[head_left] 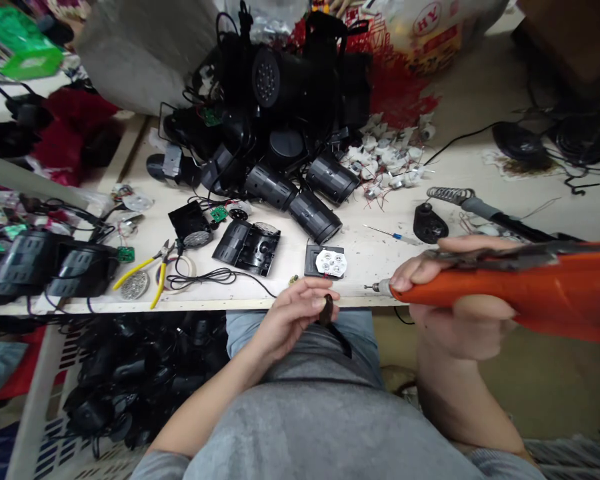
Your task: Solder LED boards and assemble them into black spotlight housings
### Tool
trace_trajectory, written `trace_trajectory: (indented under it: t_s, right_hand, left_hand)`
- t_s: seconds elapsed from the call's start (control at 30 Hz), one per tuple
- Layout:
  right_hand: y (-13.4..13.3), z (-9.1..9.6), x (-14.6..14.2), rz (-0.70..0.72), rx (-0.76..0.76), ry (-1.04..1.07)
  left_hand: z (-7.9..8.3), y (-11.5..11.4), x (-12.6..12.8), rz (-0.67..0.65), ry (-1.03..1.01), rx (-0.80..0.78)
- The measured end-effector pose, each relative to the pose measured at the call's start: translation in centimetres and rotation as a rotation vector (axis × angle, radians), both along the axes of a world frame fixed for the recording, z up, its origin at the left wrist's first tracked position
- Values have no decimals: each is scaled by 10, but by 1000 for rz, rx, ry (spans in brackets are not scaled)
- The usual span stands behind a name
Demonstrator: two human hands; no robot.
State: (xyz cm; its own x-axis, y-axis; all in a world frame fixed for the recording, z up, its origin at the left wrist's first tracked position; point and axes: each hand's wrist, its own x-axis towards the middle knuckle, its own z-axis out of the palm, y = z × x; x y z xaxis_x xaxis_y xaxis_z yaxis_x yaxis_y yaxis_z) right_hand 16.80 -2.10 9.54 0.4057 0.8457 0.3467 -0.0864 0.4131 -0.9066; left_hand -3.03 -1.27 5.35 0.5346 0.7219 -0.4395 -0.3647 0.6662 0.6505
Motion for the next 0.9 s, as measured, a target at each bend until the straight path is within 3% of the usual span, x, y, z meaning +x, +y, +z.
trace_trajectory:
  t_s: [0.2, 0.33, 0.47, 0.73, 0.9]
  right_hand:
    - [16, -4, 2, -4, -54, 148]
    - [17, -7, 0, 42, -69, 94]
    - [17, -8, 1, 50, -49, 85]
    - [19, -2, 6, 73, -38, 110]
    - [25, 6, 3, 91, 69, 113]
  left_hand:
    - [-10, 27, 8, 330, 558, 691]
    - [-19, 32, 18, 363, 837, 1122]
    - [-21, 34, 21, 349, 961, 1452]
    - [-31, 42, 28, 259, 928, 1636]
    - [-38, 44, 28, 222, 940, 1600]
